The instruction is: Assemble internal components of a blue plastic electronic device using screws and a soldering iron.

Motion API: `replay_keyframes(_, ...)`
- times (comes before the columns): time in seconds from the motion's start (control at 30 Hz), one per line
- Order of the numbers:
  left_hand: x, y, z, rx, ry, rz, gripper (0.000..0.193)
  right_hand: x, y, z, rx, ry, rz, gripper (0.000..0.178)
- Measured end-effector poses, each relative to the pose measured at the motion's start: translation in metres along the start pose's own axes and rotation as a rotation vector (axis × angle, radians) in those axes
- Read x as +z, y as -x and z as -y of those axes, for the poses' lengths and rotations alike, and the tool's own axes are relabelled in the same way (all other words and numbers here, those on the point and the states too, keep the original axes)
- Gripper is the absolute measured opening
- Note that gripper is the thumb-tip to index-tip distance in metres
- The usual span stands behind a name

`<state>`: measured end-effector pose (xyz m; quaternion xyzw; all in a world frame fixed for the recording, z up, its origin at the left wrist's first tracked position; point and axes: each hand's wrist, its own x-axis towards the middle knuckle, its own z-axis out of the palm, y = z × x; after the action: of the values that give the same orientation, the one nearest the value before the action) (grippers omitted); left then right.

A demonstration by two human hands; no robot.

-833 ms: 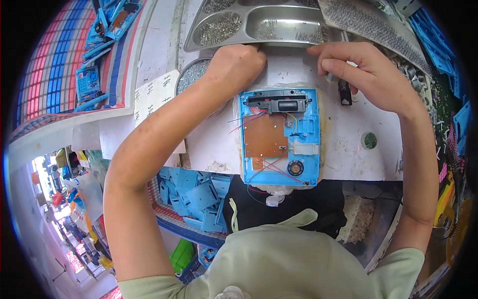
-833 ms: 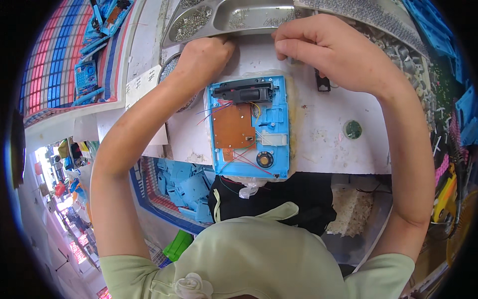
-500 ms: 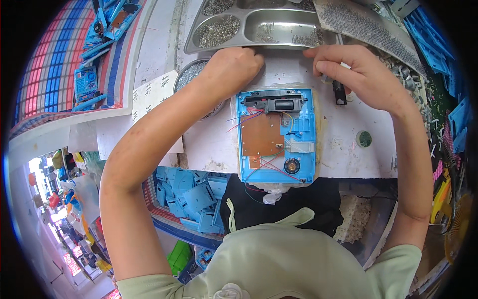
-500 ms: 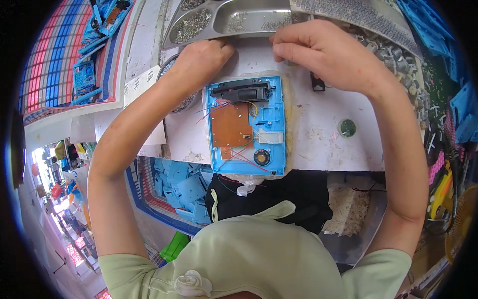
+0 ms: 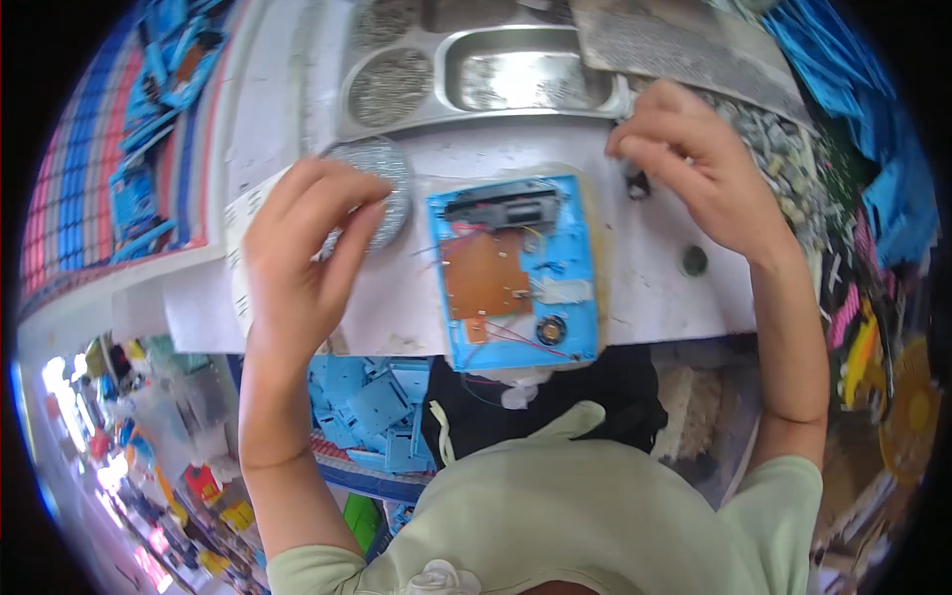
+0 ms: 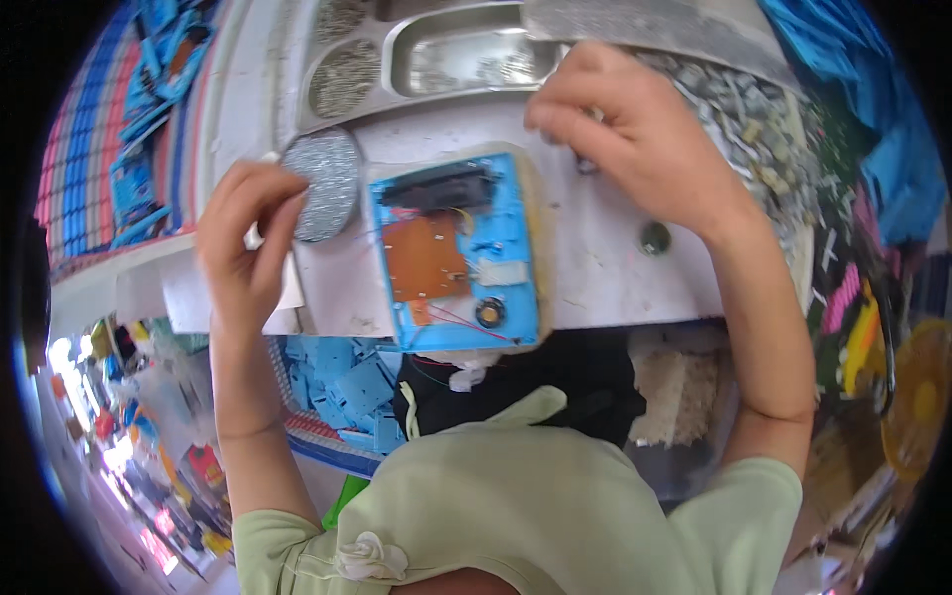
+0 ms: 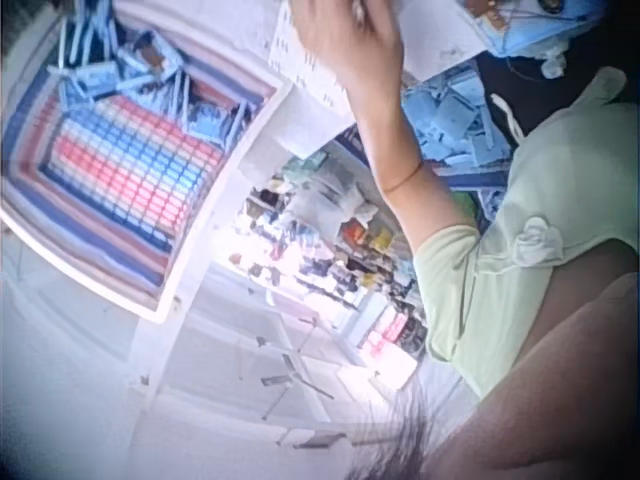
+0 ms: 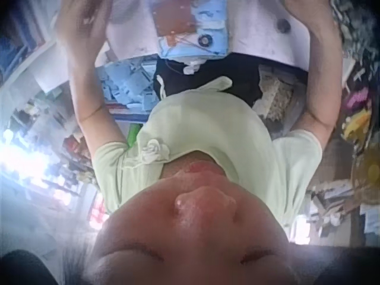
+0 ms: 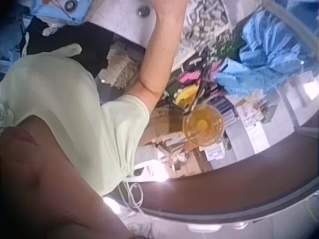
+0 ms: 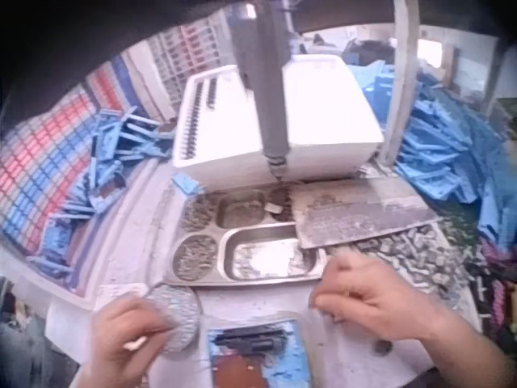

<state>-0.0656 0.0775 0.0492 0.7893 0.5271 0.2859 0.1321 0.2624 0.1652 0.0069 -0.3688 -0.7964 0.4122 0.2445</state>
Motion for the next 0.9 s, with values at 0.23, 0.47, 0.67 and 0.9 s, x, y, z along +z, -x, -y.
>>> replay_keyframes(0.23,0.026,0.071,-0.032,-0.409,0.798,0.017,0.015,0.002,0.145,-0.011,0.452,-0.312,-0.501,0.016)
replay_keyframes(0.47,0.062,0.069,-0.067,-0.521,0.956,0.146,0.016,0.02,0.177,-0.032,0.507,0.162,-0.51,0.011)
replay_keyframes(0.67,0.072,0.069,-0.068,-0.258,0.691,0.096,0.018,-0.001,0.173,-0.015,0.621,0.221,-0.279,0.014)
replay_keyframes(0.9,0.082,0.078,-0.073,-0.382,0.769,0.031,0.018,0.011,0.151,-0.033,0.448,-0.527,-0.42,0.04)
